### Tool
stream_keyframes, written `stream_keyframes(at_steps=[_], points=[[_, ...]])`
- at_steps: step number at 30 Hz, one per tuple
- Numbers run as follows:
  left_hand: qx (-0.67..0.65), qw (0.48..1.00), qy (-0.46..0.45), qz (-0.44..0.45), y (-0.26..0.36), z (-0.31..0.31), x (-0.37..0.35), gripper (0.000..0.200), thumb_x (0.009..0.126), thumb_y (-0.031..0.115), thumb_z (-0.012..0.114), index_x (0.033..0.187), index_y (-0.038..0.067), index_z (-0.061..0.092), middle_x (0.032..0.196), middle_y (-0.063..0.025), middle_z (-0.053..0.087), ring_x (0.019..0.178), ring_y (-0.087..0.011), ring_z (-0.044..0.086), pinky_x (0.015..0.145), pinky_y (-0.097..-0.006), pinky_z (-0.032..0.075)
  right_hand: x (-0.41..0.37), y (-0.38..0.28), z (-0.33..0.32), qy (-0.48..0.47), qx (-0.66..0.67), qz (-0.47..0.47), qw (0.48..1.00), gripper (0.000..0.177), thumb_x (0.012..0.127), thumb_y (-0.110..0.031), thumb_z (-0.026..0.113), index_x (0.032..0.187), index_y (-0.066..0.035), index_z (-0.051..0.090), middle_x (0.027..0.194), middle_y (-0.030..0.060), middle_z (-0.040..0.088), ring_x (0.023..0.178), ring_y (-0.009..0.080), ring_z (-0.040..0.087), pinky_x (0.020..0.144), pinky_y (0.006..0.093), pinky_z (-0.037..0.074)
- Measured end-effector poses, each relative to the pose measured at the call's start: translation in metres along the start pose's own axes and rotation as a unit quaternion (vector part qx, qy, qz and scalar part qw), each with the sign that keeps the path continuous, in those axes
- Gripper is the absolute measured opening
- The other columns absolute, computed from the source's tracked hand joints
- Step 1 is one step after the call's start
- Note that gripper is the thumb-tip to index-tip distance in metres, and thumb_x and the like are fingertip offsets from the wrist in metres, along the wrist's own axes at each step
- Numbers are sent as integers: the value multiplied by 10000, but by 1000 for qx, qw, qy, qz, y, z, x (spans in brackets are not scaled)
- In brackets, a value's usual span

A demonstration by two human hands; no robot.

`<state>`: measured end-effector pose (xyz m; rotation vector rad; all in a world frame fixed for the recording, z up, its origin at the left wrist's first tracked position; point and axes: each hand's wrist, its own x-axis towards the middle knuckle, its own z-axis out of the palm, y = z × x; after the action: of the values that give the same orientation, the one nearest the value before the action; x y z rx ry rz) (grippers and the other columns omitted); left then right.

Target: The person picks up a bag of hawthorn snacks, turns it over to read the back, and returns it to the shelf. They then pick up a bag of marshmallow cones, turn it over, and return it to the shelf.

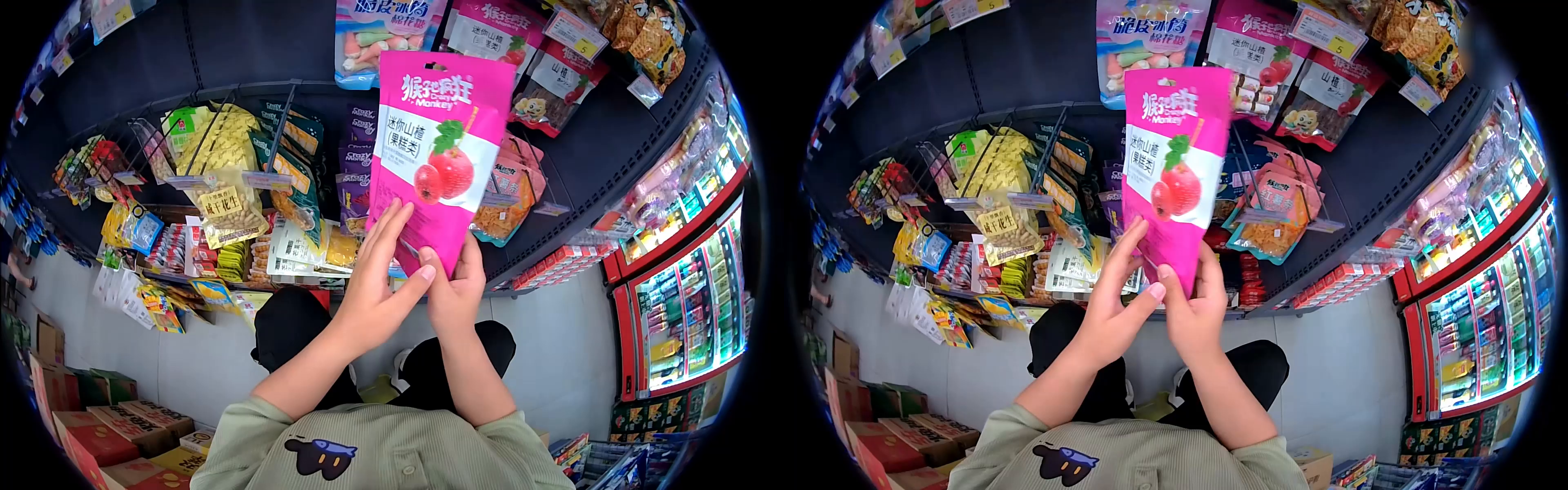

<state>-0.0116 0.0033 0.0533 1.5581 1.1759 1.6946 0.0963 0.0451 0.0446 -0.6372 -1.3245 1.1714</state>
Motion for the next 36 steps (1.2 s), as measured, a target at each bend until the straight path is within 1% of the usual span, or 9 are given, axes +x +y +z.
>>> stream_keyframes(at_steps=[4,7,9,12,14,25,28,32,36], points=[[9,1000,5,16,0,7,2,688,797,174,603,1353,-32,252,1385,-237,272,1307,-328,260,1048,-405,227,-4,7,4,-40,-25,-47,998,508,827,-14,582,1278,49,354,1252,181,459,1115,224,502,902,317,429],[-85,996,14,5,2,8,3,721,795,147,610,1370,-22,208,1388,-209,265,1281,-291,306,1031,-395,269,-6,0,7,-68,-99,-94,988,534,807,2,593,1290,30,366,1268,155,457,1126,210,491,903,329,431],[-122,992,2,-18,0,7,3,766,811,170,601,1399,19,134,1380,-147,283,1275,-236,305,1018,-366,284,-7,-4,7,-67,-118,-95,986,591,754,10,630,1292,16,386,1291,153,445,1145,226,482,915,346,426],[-173,985,22,-19,3,7,3,695,832,126,583,1381,15,172,1347,-140,316,1232,-227,365,1014,-379,307,-3,-1,5,-75,-213,-168,959,681,629,-29,703,1255,22,438,1280,197,454,1161,329,471,950,382,391],[-185,982,32,-17,0,5,2,652,863,137,560,1378,23,177,1328,-122,332,1221,-209,372,1011,-380,314,-3,-7,5,-83,-230,-171,954,690,617,-43,712,1249,22,444,1273,199,460,1161,335,469,951,387,386],[-278,957,57,-55,-3,-2,-1,604,887,104,505,1373,-17,167,1330,-148,355,1207,-210,389,996,-327,312,-4,-20,-2,-164,-354,-231,891,840,522,-189,768,1277,-31,433,1316,188,406,1155,365,419,957,440,343],[-282,950,78,-111,-1,-6,-2,570,904,106,470,1371,-22,171,1319,-146,370,1203,-209,393,990,-317,315,-5,-21,-4,-174,-364,-232,885,817,529,-209,764,1264,-38,450,1321,181,403,1142,364,426,954,438,344],[-290,946,103,-102,-11,-7,-3,487,941,178,415,1350,-25,246,1261,-120,434,1154,-165,426,964,-288,334,-7,-24,-7,-175,-349,-238,889,759,540,-212,755,1227,-35,485,1313,175,416,1124,354,439,946,428,349],[-336,927,109,-124,-15,-9,-2,447,955,241,397,1319,-5,316,1197,-98,486,1091,-143,471,929,-289,372,-4,-23,-11,-161,-327,-250,897,570,608,-154,702,1138,-11,546,1235,166,496,1085,329,470,928,409,361]])
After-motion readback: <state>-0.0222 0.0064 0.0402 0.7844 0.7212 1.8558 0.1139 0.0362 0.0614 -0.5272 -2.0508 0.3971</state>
